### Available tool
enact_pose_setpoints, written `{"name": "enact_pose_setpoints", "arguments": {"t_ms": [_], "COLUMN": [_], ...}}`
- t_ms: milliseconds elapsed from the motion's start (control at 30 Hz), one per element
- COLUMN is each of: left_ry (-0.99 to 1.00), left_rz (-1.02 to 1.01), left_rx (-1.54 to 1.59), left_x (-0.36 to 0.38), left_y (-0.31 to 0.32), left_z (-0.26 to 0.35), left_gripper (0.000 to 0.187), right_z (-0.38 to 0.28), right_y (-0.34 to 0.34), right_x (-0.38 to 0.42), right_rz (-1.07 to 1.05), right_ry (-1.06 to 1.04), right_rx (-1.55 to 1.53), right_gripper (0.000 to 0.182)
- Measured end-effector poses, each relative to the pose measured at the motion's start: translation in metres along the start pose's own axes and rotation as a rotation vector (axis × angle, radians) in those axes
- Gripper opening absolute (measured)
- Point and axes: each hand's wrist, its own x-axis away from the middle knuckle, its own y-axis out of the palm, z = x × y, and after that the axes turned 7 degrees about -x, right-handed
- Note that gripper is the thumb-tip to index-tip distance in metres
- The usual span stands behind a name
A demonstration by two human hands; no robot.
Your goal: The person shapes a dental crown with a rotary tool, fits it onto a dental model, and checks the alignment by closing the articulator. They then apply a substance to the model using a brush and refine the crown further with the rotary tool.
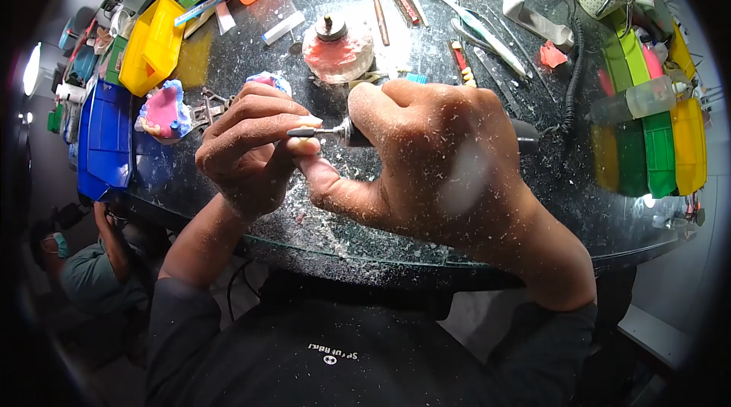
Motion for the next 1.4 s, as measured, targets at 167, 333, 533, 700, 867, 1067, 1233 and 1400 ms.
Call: {"name": "enact_pose_setpoints", "arguments": {"t_ms": [167, 333, 533, 700, 867, 1067, 1233, 1400], "left_ry": [0.008, 0.015, 0.016, 0.001, 0.012, 0.015, 0.017, 0.017], "left_rz": [0.005, -0.008, -0.003, 0.027, 0.015, -0.006, -0.013, 0.022], "left_rx": [-0.004, 0.005, -0.008, 0.012, 0.015, -0.007, 0.014, 0.003], "left_x": [0.0005, 0.0004, 0.0014, 0.0026, 0.0017, 0.0023, 0.0027, 0.0035], "left_y": [0.0005, -0.0001, 0.0001, 0.0009, 0.0005, -0.001, 0.0001, 0.0012], "left_z": [-0.0012, -0.0022, -0.0021, -0.0021, -0.0013, -0.002, -0.0017, -0.0038], "left_gripper": [0.025, 0.025, 0.025, 0.023, 0.025, 0.024, 0.024, 0.025], "right_z": [0.0, 0.0006, -0.0001, 0.0019, 0.0007, 0.001, 0.0001, 0.0005], "right_y": [0.0012, 0.001, 0.0002, 0.0, -0.0002, 0.0001, -0.0009, -0.002], "right_x": [0.0004, 0.0, 0.0, -0.0001, -0.0003, -0.0005, 0.0006, -0.0004], "right_rz": [0.018, 0.019, 0.0, 0.013, 0.023, -0.004, -0.026, 0.015], "right_ry": [-0.023, -0.031, -0.018, 0.0, -0.017, -0.01, -0.011, -0.03], "right_rx": [-0.011, 0.007, 0.019, 0.003, 0.01, 0.051, 0.053, 0.04], "right_gripper": [0.044, 0.043, 0.043, 0.043, 0.043, 0.043, 0.043, 0.044]}}
